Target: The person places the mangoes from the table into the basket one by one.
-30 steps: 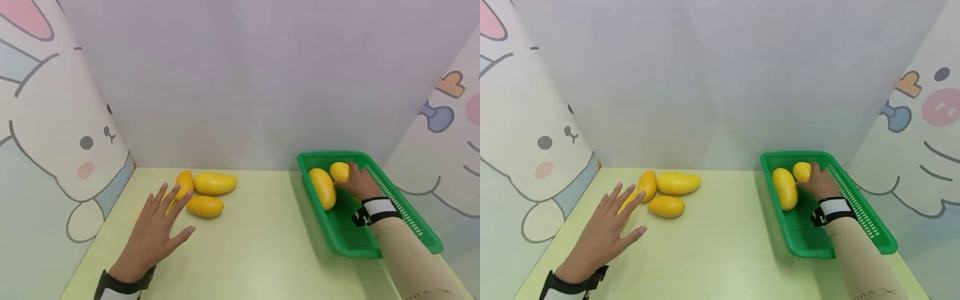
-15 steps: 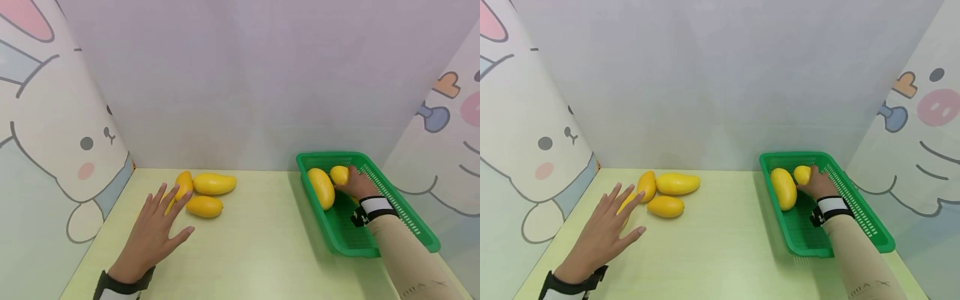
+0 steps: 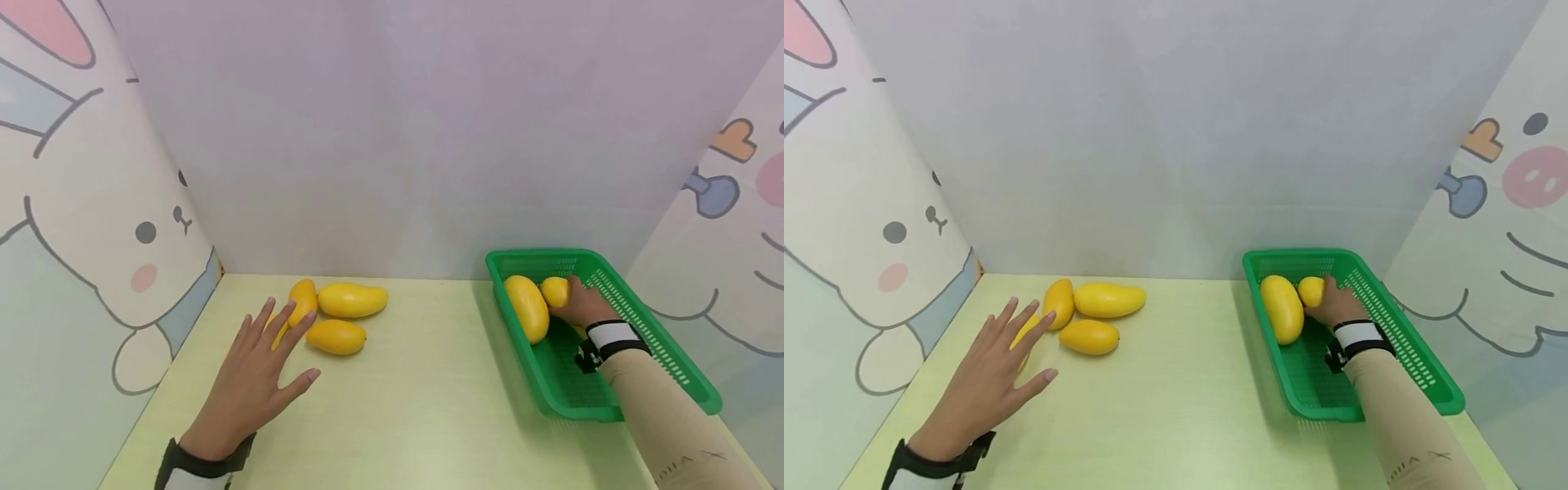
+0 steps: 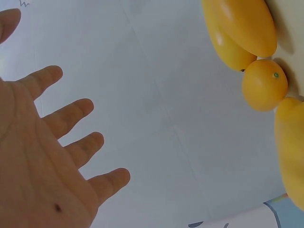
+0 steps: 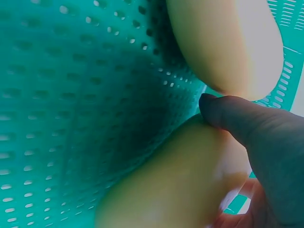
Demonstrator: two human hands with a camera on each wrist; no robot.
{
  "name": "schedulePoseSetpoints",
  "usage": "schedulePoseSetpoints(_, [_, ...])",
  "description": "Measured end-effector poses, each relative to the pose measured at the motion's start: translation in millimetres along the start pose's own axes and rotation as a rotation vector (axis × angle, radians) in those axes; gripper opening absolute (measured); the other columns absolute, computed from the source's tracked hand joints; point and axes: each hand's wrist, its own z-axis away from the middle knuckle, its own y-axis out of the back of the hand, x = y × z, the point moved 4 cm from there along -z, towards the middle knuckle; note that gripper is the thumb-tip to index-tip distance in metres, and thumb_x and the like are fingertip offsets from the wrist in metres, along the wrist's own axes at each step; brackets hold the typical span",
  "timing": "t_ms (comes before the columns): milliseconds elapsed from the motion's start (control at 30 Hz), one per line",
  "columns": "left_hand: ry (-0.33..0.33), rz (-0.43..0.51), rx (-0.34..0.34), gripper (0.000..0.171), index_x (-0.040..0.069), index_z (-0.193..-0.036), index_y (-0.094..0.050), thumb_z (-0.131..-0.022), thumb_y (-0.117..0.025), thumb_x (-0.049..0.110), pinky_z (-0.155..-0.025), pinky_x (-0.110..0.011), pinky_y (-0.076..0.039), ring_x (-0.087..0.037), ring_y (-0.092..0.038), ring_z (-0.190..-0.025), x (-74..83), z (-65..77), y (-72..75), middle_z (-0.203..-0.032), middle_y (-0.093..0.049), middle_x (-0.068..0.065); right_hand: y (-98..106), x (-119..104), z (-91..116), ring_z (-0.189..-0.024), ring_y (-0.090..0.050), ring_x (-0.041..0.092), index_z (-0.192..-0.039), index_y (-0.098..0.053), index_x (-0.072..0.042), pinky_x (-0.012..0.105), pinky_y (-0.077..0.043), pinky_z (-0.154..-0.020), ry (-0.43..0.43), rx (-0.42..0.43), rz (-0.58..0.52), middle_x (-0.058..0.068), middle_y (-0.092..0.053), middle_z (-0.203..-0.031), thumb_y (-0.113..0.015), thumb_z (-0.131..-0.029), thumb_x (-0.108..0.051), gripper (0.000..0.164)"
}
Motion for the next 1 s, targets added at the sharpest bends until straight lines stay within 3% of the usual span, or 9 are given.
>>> schedulePoseSetpoints(467, [-0.007,-0.004,0.017,0.072,0.032,-0.148,-0.023,-0.087,-0.045,0.063,-0.105,-0.060,-0.017,-0.032,-0.011,-0.139,0.7,0.0,2.5,-0.152,-0.024,-0.006,-5.0,1.9,-0.8,-0.076,-0.054,0.041,-0.138,-0.009,0.013,0.047,-0.045,-0.062,-0.012,-0.068,-0.006,0.038,-0.047,-0.095,-0.056,-0.086,-0.050,0.094])
schedulePoseSetpoints(1000, [-0.011,0.002,0.035,0.071,0.032,-0.148,-0.024,-0.087,-0.045,0.062,-0.105,-0.060,-0.017,-0.032,-0.011,-0.139,-0.8,1.4,4.6,-0.152,-0.023,-0.006,-13.0,14.0,-8.9,-0.077,-0.051,0.042,-0.138,-0.010,0.011,0.048,-0.045,-0.061,-0.027,-0.060,-0.004,0.038,-0.043,-0.093,-0.054,-0.085,-0.054,0.095])
